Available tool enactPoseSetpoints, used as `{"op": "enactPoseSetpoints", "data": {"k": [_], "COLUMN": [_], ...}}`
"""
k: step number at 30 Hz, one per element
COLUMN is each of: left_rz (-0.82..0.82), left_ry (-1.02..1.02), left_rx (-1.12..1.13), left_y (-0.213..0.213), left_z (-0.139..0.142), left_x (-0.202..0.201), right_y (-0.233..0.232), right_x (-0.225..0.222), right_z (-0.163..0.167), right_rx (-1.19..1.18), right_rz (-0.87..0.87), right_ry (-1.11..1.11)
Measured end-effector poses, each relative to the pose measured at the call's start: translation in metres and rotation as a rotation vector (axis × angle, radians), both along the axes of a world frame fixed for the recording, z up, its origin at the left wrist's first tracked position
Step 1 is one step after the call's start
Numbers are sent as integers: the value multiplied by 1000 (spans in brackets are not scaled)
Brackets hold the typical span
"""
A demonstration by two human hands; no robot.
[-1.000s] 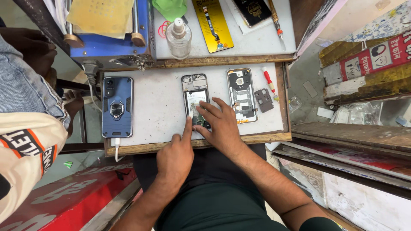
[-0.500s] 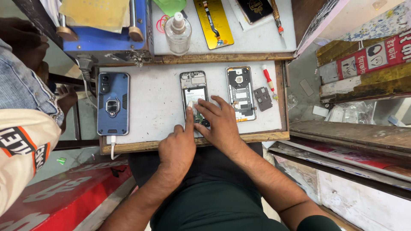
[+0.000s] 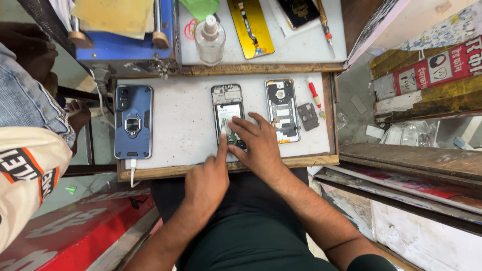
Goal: The person cleans a small green circuit board with a toothbrush, then places it into the chassis of a disassembled smartphone. They adjust the board's position and press it down to secure it within the phone frame.
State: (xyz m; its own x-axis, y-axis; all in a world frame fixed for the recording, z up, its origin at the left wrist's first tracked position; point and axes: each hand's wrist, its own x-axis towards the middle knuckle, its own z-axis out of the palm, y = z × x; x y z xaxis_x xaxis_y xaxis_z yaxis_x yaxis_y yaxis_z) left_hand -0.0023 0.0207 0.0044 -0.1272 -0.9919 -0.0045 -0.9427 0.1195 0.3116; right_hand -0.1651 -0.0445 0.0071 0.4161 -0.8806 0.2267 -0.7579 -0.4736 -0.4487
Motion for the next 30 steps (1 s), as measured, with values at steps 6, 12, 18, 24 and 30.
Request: {"op": "enactPoseSetpoints", "data": {"k": [6,12,18,24,30], "left_rz": [-16,30,35,38,87], "left_ry": [87,71,192,227,217], "left_rx": [83,33,-129,-170,-159], "left_y": [13,-17,-27,-29,-26], "left_z": [11,4,-2,-2,6], "left_x": [14,18,28,29,32], "right_y": [-1,0,3,5,6], "right_x": [2,1,1,0,2], "right_z": [1,-2,-2,1,5], "right_rx": [16,33,4,-14,-45], "right_rz": [-10,-5,-4,9,11], "right_ry": [8,23,-6,-59,-97]}}
